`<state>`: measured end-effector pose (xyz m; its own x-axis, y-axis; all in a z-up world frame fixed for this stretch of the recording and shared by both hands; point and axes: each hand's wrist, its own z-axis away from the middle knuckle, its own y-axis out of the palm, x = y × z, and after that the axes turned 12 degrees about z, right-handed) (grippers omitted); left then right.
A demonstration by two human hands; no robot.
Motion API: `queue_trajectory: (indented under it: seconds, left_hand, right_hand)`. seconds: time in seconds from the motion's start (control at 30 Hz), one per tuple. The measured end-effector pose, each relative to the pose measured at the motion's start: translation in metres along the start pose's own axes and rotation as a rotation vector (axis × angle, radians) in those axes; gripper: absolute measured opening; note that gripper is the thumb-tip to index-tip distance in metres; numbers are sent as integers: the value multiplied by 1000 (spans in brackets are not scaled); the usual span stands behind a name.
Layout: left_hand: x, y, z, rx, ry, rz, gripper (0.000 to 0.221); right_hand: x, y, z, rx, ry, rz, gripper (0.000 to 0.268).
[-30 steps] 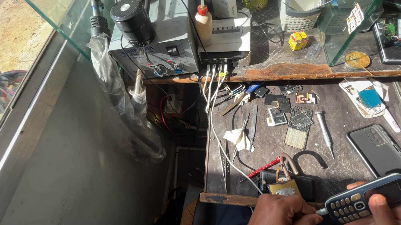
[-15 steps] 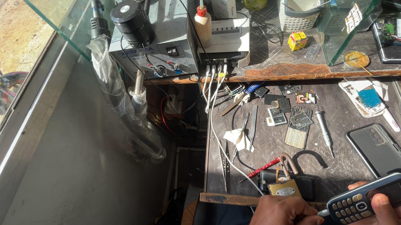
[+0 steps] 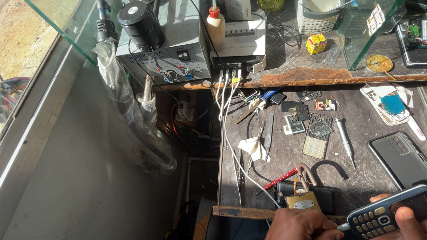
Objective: The person connects a cable to a feature phone to check its charging function and then uses a prying tool to remove the back cover and battery of another mobile phone.
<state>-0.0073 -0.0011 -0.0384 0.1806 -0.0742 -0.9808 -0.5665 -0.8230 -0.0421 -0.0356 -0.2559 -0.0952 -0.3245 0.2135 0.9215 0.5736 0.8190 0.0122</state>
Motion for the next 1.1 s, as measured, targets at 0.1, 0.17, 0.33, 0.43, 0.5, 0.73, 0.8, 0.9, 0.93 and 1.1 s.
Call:
queue_trajectory:
  seconds: [0.1,0.17,0.33,0.43,0.5,0.73,0.8,0.9,0.93,1.1]
  left_hand:
    - [2,1,0,2,-13,8,23]
    - [3,2,0,1,10,-5,23]
    - [2,1,0,4,-5,-14,23]
    - [2,1,1,3,2,-28,22]
    - [1,0,1,6,-2,-33,22]
    - [-3,-3,5,-14,20,-13,23]
    - [-3,-4,6,-20,33,-12,23]
    - [-2,-6,8,-33,65,-27,24]
    - [-2,-7,9,-43,78,-32,24]
    - [-2,-12,17,-63,82,-9,24]
  right_hand:
    - [4,0,-4,10,19,42,43]
    - [7,-2,-6,31,44,79,41]
    - [9,-5,-9,64,82,119,38]
    - [9,-3,-9,62,42,116,38]
    - [8,2,-3,45,0,79,41]
    - [0,-17,-12,172,118,243,38]
    - [3,-27,-22,285,250,313,40]
    - [6,-37,-31,403,357,406,48]
    - [3,-34,-28,373,339,404,48]
    - [-9,-40,-24,424,377,407,56]
